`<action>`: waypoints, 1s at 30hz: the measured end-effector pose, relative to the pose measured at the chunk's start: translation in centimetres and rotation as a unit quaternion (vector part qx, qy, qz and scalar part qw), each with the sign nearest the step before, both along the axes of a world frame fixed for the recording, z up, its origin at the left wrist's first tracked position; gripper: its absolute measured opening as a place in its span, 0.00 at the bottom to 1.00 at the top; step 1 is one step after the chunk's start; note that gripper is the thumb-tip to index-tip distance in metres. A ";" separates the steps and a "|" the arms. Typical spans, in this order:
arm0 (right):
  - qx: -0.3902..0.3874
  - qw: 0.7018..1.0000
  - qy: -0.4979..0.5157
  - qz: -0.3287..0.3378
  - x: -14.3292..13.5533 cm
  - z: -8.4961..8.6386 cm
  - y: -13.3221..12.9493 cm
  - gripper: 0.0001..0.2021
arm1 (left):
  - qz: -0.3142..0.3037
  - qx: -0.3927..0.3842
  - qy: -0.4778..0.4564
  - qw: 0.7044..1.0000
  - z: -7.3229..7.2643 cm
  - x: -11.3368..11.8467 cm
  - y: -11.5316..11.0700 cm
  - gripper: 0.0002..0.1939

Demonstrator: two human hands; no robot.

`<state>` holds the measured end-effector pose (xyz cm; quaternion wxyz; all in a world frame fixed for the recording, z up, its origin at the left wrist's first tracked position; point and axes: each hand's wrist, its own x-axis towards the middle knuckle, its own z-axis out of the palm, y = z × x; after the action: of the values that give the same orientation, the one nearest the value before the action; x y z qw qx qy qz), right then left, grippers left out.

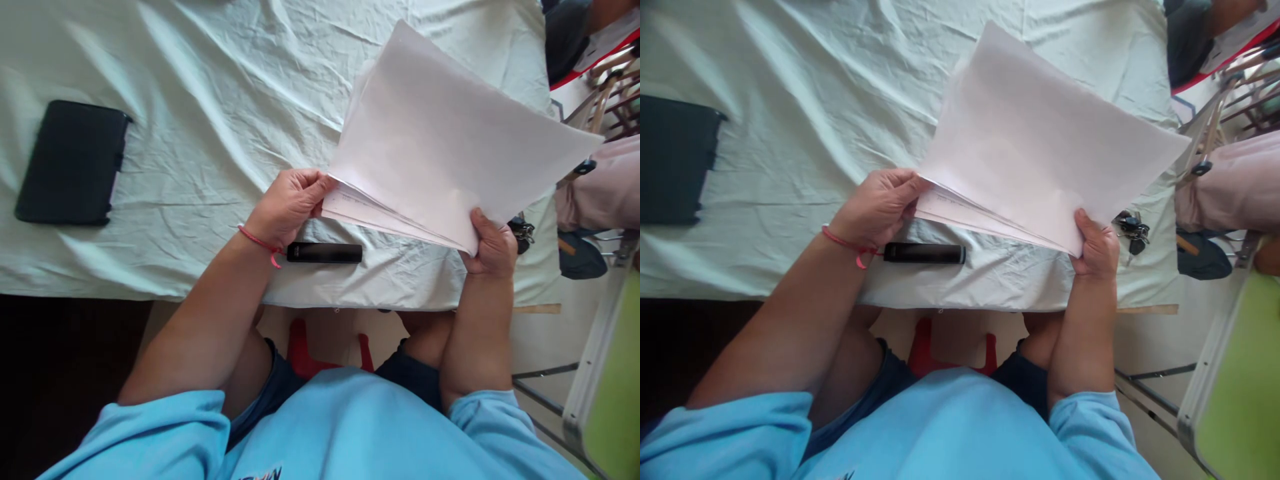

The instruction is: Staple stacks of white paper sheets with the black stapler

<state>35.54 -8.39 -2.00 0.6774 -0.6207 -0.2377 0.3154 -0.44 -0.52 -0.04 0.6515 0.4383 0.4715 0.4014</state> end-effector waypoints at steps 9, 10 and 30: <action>-0.004 1.000 -0.010 0.021 -0.3 0.0 -0.1 0.20 | 0.069 -0.006 -0.066 0.995 -0.4 0.4 0.3 0.23; -0.008 1.000 -0.011 0.021 -0.3 0.0 -0.1 0.20 | 0.072 0.011 -0.049 0.996 -0.5 0.4 0.3 0.21; 0.003 1.000 -0.018 0.006 -0.6 -0.1 0.0 0.21 | 0.071 0.038 0.033 0.996 -0.6 0.3 0.3 0.34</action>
<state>34.92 -8.36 -2.06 0.6730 -0.6229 -0.2541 0.3076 -0.10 -0.25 -0.68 0.5879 0.4415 0.5072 0.4497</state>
